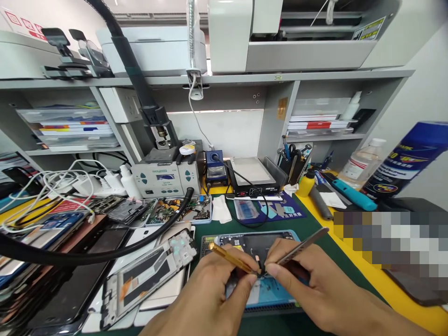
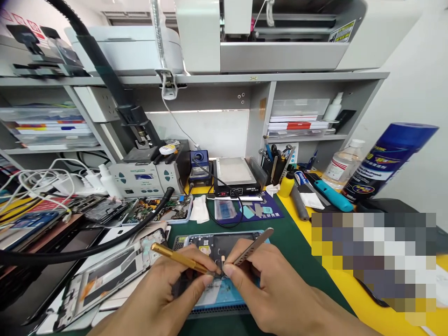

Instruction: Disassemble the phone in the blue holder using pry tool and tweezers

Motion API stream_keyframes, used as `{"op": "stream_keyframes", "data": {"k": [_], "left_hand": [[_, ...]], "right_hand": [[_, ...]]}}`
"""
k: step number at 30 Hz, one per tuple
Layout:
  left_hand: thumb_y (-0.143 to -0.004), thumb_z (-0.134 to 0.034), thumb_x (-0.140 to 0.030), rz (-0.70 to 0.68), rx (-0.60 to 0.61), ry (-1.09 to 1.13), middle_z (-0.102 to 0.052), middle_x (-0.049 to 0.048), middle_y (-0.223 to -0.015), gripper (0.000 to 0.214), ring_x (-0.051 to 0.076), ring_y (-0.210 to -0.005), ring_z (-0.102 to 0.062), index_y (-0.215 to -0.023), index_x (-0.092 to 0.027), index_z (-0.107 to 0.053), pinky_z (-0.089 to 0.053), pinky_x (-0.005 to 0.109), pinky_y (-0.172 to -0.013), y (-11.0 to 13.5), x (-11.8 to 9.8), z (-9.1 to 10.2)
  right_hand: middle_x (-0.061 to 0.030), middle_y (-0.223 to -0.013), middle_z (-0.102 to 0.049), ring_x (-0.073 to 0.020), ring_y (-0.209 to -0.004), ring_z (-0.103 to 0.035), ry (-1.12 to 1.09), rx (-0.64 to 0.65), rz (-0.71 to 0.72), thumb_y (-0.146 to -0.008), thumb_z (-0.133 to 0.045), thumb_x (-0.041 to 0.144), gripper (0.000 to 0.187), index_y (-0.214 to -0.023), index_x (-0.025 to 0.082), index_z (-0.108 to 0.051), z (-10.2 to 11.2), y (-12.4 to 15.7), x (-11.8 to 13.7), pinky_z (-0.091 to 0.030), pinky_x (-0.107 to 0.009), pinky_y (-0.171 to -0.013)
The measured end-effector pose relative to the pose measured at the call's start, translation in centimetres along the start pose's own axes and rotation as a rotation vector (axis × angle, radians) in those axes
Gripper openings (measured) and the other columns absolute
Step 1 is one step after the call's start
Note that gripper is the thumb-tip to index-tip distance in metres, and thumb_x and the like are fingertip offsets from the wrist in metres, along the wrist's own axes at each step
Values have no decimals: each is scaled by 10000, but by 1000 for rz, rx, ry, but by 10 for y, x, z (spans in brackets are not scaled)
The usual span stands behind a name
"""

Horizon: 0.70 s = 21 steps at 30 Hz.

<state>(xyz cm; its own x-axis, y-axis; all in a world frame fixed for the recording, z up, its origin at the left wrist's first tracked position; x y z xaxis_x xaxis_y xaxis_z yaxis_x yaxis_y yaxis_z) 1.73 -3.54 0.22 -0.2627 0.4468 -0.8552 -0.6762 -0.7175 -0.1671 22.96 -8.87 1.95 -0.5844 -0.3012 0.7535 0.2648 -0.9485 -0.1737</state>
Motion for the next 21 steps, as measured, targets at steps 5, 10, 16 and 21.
{"op": "stream_keyframes", "data": {"k": [5, 10, 16, 21], "left_hand": [[-1003, -576, -269, 3, -13, -39, -736, 26, -1108, 175, 237, -1083, -674, -1104, -269, -719, -483, 364, -998, 1, 3, -2], [-985, -598, -271, 7, -66, -40, -746, 12, -1050, 160, 218, -995, -689, -1077, -270, -729, -515, 328, -904, 0, 2, -4], [-976, -608, -275, -14, -112, -57, -750, 0, -964, 143, 193, -899, -689, -1007, -252, -745, -508, 285, -802, -3, -1, -6], [-969, -629, -322, 32, -146, -53, -715, 22, -839, 156, 182, -740, -642, -957, -219, -746, -460, 273, -652, -3, 1, -7]], "right_hand": [[-31, -867, -679, -201, -793, -650, 2, -9, -18, -1068, -474, 316, 282, -888, 212, -665, 0, 2, -2, -525, -320, -754], [-35, -872, -678, -199, -800, -655, 6, -19, -2, -1061, -477, 293, 273, -879, 204, -660, -1, 3, -2, -529, -317, -752], [-33, -875, -685, -193, -808, -672, -5, -33, 13, -1056, -486, 267, 260, -872, 206, -659, -2, 3, -4, -533, -307, -761], [-45, -897, -709, -206, -853, -688, 11, -35, 20, -1050, -497, 257, 252, -888, 199, -682, -1, 2, -2, -535, -311, -790]]}}
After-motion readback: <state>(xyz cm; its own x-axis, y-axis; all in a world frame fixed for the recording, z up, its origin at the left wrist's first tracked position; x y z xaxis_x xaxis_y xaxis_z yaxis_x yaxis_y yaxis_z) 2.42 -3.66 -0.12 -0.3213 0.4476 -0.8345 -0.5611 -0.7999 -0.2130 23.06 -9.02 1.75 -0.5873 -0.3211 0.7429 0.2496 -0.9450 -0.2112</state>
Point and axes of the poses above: each hand's wrist, its own y-axis away from the middle knuckle, its own z-axis out of the back of the hand, x = y × z, the point moved 1 cm from there along -y, towards the middle knuckle
